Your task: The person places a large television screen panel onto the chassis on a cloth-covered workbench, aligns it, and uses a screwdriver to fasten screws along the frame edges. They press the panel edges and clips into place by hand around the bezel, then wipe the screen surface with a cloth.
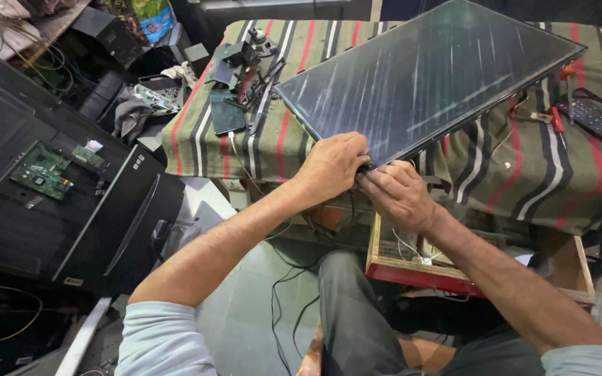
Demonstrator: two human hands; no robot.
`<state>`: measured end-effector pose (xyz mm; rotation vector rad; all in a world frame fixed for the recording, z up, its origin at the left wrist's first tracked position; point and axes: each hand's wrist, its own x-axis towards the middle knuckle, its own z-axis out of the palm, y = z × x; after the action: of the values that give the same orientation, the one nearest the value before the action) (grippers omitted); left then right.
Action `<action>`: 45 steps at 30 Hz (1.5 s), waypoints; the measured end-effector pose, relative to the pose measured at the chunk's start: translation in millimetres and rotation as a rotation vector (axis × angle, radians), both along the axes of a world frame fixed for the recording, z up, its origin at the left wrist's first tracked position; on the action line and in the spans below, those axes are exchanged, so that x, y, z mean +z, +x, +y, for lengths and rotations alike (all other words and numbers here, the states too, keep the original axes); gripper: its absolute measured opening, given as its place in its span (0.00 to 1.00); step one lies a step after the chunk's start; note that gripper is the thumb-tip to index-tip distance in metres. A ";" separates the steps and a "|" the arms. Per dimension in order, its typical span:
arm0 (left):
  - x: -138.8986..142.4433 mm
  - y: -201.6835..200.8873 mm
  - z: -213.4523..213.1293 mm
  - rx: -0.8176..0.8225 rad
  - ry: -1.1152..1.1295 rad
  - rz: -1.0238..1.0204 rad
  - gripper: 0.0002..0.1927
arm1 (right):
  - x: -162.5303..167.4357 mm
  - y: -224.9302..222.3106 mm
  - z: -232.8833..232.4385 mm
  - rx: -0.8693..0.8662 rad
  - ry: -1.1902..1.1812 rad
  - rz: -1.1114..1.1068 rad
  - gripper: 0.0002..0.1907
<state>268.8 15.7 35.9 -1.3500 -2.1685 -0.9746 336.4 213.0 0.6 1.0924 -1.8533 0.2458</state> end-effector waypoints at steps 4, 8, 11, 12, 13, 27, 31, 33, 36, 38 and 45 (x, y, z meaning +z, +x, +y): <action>0.1 -1.8 1.2 0.006 0.018 -0.007 0.09 | -2.3 -1.5 1.4 -0.013 0.007 -0.015 0.15; 1.1 -3.0 4.2 0.038 0.040 -0.031 0.08 | -3.3 -1.8 3.9 -0.026 0.019 -0.018 0.17; 1.7 -2.6 5.0 0.078 0.032 -0.062 0.08 | -3.1 -2.7 3.6 -0.021 0.011 -0.012 0.17; 1.8 -2.1 4.6 0.087 0.028 -0.066 0.08 | -2.7 -3.1 3.2 -0.020 0.004 -0.015 0.17; 2.1 -1.7 4.1 0.096 0.025 -0.071 0.08 | -2.2 -3.0 2.5 -0.018 -0.003 -0.019 0.18; -4.5 5.7 -1.4 0.045 0.212 -0.186 0.02 | 48.7 -2.1 13.1 -0.218 -0.308 -0.780 0.12; -15.4 13.3 -1.2 0.018 0.401 -0.221 0.04 | 54.7 -22.9 3.4 -0.211 -0.154 -0.801 0.14; -25.9 20.6 -3.1 0.122 0.500 -0.080 0.07 | 55.3 -28.8 -0.8 -0.197 -0.149 -0.801 0.13; -52.2 40.7 -1.2 0.291 0.814 -0.212 0.17 | 53.5 -30.6 -2.1 -0.173 -0.188 -0.871 0.11; -66.6 43.2 1.5 0.309 1.055 -0.549 0.25 | 52.0 -31.7 -1.4 -0.169 -0.211 -0.887 0.11; -83.0 42.0 8.8 0.038 1.191 -1.251 0.35 | 52.3 -36.7 -3.8 -0.258 -0.223 -1.019 0.11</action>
<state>310.7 24.5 -47.0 -0.0092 -1.4196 -2.8848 299.7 209.3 53.0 0.5676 -2.7301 0.9629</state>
